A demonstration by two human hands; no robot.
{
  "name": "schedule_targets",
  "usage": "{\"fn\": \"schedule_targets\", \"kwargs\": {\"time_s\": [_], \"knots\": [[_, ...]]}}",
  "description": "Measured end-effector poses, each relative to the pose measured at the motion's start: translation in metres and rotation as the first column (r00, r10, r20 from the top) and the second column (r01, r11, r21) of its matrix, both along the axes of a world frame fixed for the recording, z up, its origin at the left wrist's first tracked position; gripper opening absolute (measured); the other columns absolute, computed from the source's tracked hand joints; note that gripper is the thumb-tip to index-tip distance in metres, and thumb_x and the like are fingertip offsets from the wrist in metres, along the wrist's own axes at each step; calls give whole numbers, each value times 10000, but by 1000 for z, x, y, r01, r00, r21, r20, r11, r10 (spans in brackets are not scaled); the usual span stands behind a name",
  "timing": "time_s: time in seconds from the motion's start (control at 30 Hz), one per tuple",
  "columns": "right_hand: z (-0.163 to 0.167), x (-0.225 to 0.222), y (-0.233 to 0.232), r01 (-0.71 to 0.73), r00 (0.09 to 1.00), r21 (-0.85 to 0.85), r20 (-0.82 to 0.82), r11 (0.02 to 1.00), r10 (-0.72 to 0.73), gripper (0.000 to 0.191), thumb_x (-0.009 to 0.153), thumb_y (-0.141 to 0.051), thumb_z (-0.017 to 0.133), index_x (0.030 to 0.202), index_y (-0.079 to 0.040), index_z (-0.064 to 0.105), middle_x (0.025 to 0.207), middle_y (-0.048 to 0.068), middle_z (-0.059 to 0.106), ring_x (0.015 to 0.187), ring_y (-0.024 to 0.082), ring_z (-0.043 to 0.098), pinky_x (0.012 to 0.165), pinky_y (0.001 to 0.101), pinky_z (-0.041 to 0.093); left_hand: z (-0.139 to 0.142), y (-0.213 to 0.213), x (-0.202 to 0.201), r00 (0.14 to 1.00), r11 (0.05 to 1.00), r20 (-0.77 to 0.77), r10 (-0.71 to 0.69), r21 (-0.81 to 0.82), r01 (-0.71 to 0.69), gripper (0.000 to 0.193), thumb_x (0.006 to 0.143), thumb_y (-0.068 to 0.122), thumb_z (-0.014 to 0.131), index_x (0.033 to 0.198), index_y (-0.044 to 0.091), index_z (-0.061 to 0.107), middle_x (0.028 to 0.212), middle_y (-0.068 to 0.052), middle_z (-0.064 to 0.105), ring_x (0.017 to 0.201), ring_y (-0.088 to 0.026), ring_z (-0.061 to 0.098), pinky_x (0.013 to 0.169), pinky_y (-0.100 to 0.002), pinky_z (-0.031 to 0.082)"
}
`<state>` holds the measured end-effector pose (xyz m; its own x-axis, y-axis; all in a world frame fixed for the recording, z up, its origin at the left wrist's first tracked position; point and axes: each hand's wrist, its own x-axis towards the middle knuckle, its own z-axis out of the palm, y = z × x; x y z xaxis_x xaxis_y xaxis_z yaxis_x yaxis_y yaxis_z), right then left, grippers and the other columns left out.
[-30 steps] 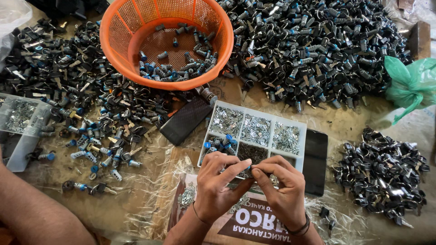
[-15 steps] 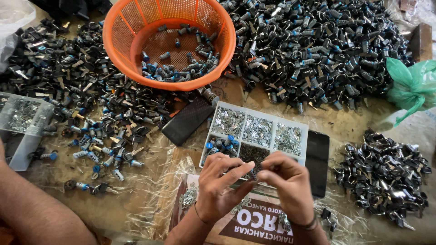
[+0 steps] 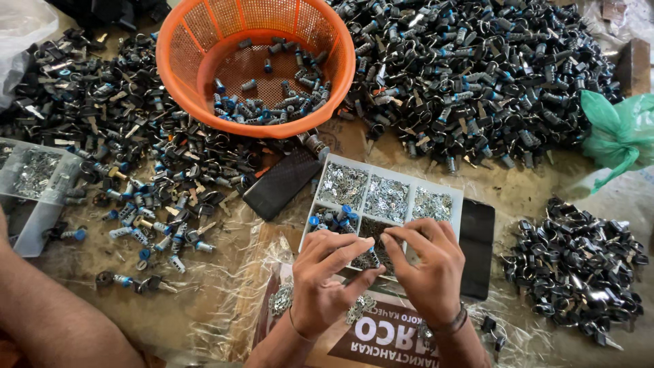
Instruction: The person picks small metal cap components from a pile on the table, inserts springs into them by hand, and places the assembled parts into a compartment tray, occasionally tossing rejects into an orange plastic basket. The person repeats this assembly cycle throughout the episode.
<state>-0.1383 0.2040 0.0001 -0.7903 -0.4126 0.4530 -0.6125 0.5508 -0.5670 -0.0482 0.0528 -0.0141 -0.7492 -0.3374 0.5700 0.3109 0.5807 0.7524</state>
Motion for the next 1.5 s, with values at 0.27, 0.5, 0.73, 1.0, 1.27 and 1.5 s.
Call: {"fn": "schedule_targets", "kwargs": {"time_s": [0.27,0.5,0.73,1.0,1.27,1.5], "knots": [[19,14,9,-116,975,-108,177,987,133,160,779,-60,815,936,-90,802,877,16,687,834,191,602,675,309,498,1,-1,-2,999,999,-34,7,-31,-8,431,731,157,916,1125,97,752,1069,-44,720,967,-243,661,878,-360,524],[32,19,9,-152,987,28,50,988,151,231,733,-90,829,963,-103,806,886,19,687,844,220,611,715,339,508,3,1,-1,998,990,-61,26,-134,-34,430,760,111,879,1169,99,745,1075,-19,696,961,-241,636,879,-372,510],[34,18,13,-181,983,132,11,975,181,154,748,-77,809,901,-77,790,888,22,696,849,236,634,733,349,524,-3,1,-2,995,965,-97,30,-256,-54,397,804,92,843,1189,99,746,1103,-32,698,963,-235,633,921,-383,493],[3,-16,23,-194,803,-231,521,953,290,142,736,-75,861,857,-42,795,847,68,686,723,217,604,617,308,467,-6,1,0,996,964,-90,-12,-265,-12,367,870,124,831,1225,80,746,1124,-46,710,977,-204,661,949,-391,488],[-14,-14,1,-176,984,138,-16,975,180,195,753,-148,795,936,-83,784,914,58,666,880,253,598,766,368,490,-1,0,-2,999,998,-30,15,-55,-16,372,790,177,864,1131,71,759,1097,-60,738,975,-246,661,915,-376,513],[3,-6,-2,-40,999,74,-12,997,41,94,800,-146,795,880,-99,781,886,36,678,856,236,596,757,354,491,2,-1,0,1000,1000,8,27,-7,-27,396,743,166,883,1107,74,756,1092,-62,742,982,-265,665,911,-377,518]]}}
